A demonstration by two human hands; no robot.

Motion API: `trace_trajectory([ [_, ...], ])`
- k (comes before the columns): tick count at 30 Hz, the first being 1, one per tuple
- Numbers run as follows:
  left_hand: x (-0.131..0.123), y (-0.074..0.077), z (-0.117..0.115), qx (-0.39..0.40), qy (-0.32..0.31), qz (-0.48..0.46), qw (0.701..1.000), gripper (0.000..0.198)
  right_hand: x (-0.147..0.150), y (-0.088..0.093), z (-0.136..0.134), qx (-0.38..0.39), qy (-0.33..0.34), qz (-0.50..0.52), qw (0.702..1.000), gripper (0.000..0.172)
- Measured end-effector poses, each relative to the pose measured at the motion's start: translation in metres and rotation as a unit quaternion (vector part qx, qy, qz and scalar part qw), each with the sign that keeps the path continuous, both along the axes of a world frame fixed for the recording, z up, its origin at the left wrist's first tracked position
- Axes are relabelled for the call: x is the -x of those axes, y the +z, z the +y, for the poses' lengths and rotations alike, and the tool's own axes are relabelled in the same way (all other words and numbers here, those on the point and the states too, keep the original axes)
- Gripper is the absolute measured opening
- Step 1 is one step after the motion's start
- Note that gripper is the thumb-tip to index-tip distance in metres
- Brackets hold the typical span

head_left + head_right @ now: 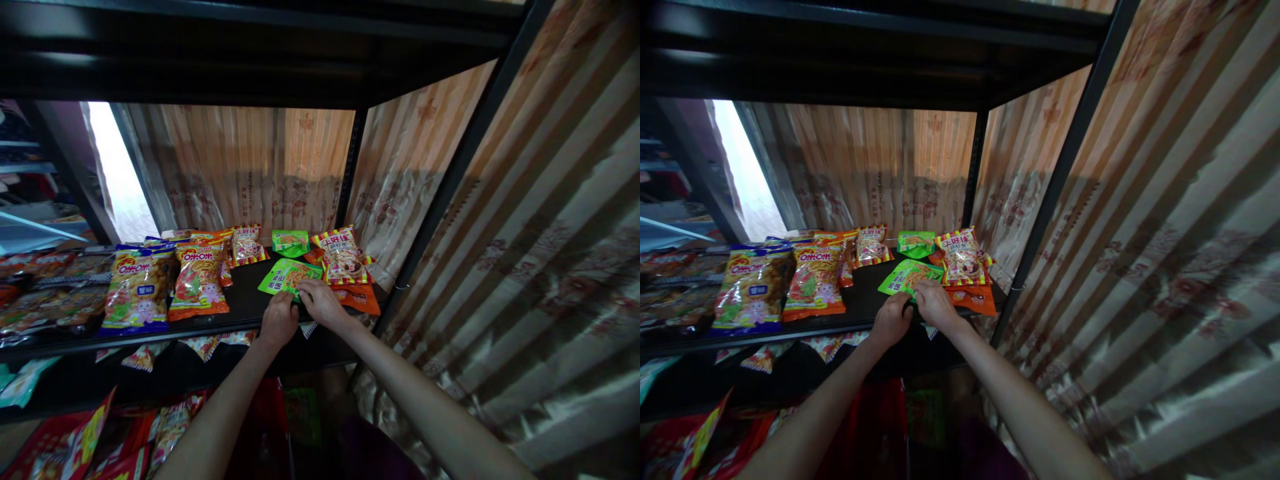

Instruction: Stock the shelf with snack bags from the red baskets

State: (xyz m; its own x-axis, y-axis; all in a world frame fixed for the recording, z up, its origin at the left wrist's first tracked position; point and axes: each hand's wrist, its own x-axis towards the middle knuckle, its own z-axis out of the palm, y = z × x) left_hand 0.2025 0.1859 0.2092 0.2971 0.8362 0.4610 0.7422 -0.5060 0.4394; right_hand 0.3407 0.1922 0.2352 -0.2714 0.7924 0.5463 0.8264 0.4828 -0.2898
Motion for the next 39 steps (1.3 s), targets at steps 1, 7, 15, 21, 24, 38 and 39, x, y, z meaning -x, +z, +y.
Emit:
trace_trajectory([
  [1, 0.001, -0.001, 0.000, -0.004, 0.002, 0.000, 1.000, 0.032, 0.000, 0.000, 0.001, -0.004, 0.009, 0.005, 1.000, 0.024],
  [7, 0.010, -0.011, -0.006, -0.075, 0.002, -0.032, 0.997, 0.026, -0.012, 0.005, 0.005, -0.034, -0.005, 0.059, 0.998, 0.026],
  [15, 0.029, -0.014, -0.025, -0.069, 0.002, -0.060, 0.996, 0.025, -0.040, 0.022, 0.007, -0.077, -0.111, 0.040, 0.990, 0.032],
  [21, 0.039, -0.002, -0.037, -0.033, -0.008, -0.075, 0.997, 0.027, -0.081, 0.066, 0.029, 0.041, -0.397, 0.043, 0.916, 0.059],
  [24, 0.040, 0.000, -0.041, -0.018, -0.021, -0.086, 0.996, 0.028, -0.093, 0.072, 0.039, 0.162, -0.413, 0.027, 0.896, 0.062],
  [38, 0.040, 0.005, -0.042, -0.008, -0.034, -0.128, 0.991, 0.028, -0.101, 0.064, 0.039, 0.101, -0.415, 0.101, 0.899, 0.025],
  [39, 0.039, 0.009, -0.041, 0.000, -0.037, -0.141, 0.989, 0.027, -0.102, 0.068, 0.038, 0.087, -0.414, 0.108, 0.900, 0.024],
])
